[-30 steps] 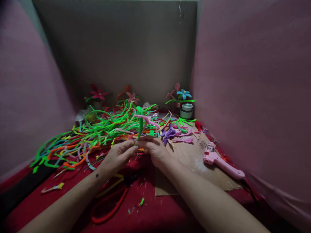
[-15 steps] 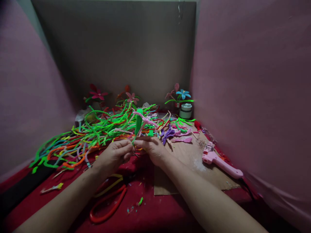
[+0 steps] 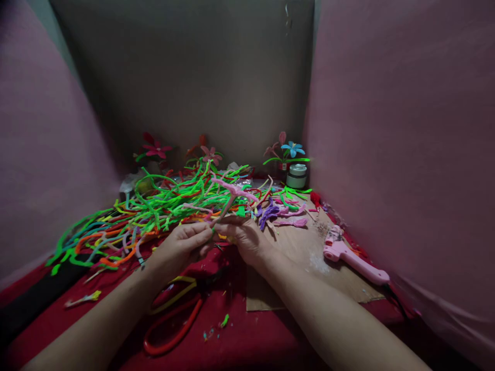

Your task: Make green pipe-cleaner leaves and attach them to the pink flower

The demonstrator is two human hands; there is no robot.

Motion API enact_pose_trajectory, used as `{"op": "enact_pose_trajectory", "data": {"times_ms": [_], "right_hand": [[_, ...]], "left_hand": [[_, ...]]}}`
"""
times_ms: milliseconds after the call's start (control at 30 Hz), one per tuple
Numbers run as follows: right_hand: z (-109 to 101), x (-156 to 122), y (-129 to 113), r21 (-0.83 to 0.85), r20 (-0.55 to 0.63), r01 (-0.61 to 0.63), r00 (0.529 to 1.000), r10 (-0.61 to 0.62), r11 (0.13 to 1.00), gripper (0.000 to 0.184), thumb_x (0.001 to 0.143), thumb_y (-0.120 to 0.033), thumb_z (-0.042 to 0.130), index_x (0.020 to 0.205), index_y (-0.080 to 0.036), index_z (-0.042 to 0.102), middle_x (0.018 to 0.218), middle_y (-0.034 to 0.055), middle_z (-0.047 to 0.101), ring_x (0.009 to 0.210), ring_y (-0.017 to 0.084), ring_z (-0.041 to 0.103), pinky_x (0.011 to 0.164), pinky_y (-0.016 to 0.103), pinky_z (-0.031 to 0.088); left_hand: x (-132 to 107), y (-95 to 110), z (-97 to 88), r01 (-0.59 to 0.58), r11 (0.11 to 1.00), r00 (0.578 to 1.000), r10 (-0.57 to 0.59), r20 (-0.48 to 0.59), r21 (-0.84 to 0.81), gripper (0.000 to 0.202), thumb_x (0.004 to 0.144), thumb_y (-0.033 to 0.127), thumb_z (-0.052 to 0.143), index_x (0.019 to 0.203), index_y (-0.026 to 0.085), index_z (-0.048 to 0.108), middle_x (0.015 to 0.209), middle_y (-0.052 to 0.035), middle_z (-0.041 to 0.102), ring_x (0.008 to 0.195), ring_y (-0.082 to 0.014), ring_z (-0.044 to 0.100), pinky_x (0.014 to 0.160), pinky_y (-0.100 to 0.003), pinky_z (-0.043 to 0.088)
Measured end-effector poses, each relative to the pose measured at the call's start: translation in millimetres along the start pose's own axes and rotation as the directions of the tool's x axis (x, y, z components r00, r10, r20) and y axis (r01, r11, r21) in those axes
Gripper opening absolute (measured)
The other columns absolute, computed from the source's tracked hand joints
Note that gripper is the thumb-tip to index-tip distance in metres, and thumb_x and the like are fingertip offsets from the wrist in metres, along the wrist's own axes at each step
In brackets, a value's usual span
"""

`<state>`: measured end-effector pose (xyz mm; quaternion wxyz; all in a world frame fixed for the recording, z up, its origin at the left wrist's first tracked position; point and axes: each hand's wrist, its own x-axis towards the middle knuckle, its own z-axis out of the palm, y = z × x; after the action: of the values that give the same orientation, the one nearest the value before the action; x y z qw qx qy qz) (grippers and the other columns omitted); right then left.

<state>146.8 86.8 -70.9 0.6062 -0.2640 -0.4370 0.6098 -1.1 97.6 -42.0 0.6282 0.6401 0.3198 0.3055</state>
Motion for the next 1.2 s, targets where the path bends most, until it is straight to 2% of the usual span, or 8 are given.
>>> {"op": "enact_pose_trajectory", "data": {"times_ms": [133,300,467,733,900,967,1067,1200], "right_hand": [[3,-2,2,-0.072,-0.103,0.059,0.992,-0.066,0.996,0.017,0.062,-0.027,0.067,0.076,-0.019,0.071,0.068,0.0007,0.067,0.062,0.013,0.056,0.065,0.027,0.044],[9,-5,0,-0.124,-0.176,0.091,0.978,-0.112,0.988,0.012,0.061,-0.023,0.068,0.071,-0.017,0.071,0.071,0.0010,0.066,0.069,0.015,0.057,0.076,0.030,0.044],[9,-5,1,-0.141,-0.126,0.099,0.985,-0.118,0.985,0.014,0.063,-0.027,0.068,0.074,-0.018,0.071,0.073,0.0019,0.068,0.073,0.017,0.059,0.078,0.033,0.043],[5,-5,-2,-0.070,0.030,0.069,0.997,-0.067,0.995,0.022,0.066,-0.028,0.066,0.085,-0.018,0.071,0.079,0.0035,0.068,0.076,0.016,0.059,0.078,0.032,0.043],[7,-5,-5,-0.078,0.090,0.031,0.996,-0.024,0.996,0.016,0.068,-0.029,0.064,0.080,-0.021,0.071,0.068,0.0008,0.066,0.064,0.013,0.057,0.069,0.027,0.042],[7,-6,-4,-0.102,0.044,0.050,0.998,-0.046,0.994,0.013,0.068,-0.030,0.064,0.075,-0.021,0.071,0.064,-0.0002,0.064,0.062,0.013,0.056,0.067,0.026,0.041],[12,-8,-6,-0.132,-0.104,0.049,0.993,-0.063,0.990,0.010,0.064,-0.029,0.066,0.067,-0.020,0.070,0.061,-0.0008,0.063,0.059,0.013,0.053,0.063,0.026,0.040],[23,-14,-17,-0.218,-0.310,0.000,0.948,-0.069,0.976,0.007,0.056,-0.024,0.071,0.059,-0.019,0.068,0.058,-0.0010,0.062,0.058,0.013,0.050,0.064,0.027,0.039]], "left_hand": [[0,1,6.1,-0.058,0.966,0.981,0.103,-0.167,0.253,0.026,0.075,0.036,0.056,0.061,0.015,0.052,0.047,0.0062,0.040,0.039,-0.0040,0.028,0.038,-0.019,0.019],[2,-1,7.5,-0.066,0.959,0.971,0.125,-0.204,0.276,0.016,0.073,0.030,0.056,0.074,0.015,0.061,0.048,0.0063,0.043,0.038,-0.0048,0.029,0.038,-0.019,0.021],[1,1,5.0,-0.068,0.964,0.970,0.123,-0.208,0.255,0.023,0.074,0.033,0.056,0.059,0.015,0.053,0.045,0.0059,0.041,0.037,-0.0047,0.032,0.037,-0.019,0.022],[3,-6,-1.3,0.005,0.988,0.998,-0.015,-0.064,-0.157,0.024,0.073,0.034,0.061,0.065,0.013,0.051,0.045,0.0067,0.043,0.034,-0.0001,0.028,0.036,-0.014,0.016],[2,-6,-3.3,0.138,0.943,0.984,-0.096,0.149,-0.302,0.020,0.077,0.033,0.056,0.072,0.014,0.052,0.042,0.0094,0.041,0.027,0.0019,0.015,0.037,-0.015,0.023],[1,-3,-2.7,0.128,0.966,0.984,-0.095,0.153,-0.226,0.022,0.080,0.035,0.052,0.072,0.015,0.052,0.042,0.0094,0.039,0.028,0.0012,0.016,0.037,-0.016,0.023],[0,-2,1.2,-0.017,0.991,0.999,0.021,-0.028,0.135,0.026,0.081,0.037,0.048,0.069,0.015,0.052,0.047,0.0060,0.042,0.034,-0.0024,0.026,0.037,-0.017,0.020],[-1,-12,4.9,-0.224,0.640,0.898,0.429,-0.100,0.734,0.021,0.083,0.029,0.044,0.077,0.015,0.058,0.067,-0.0023,0.057,0.060,-0.0115,0.050,0.057,-0.022,0.037]]}}
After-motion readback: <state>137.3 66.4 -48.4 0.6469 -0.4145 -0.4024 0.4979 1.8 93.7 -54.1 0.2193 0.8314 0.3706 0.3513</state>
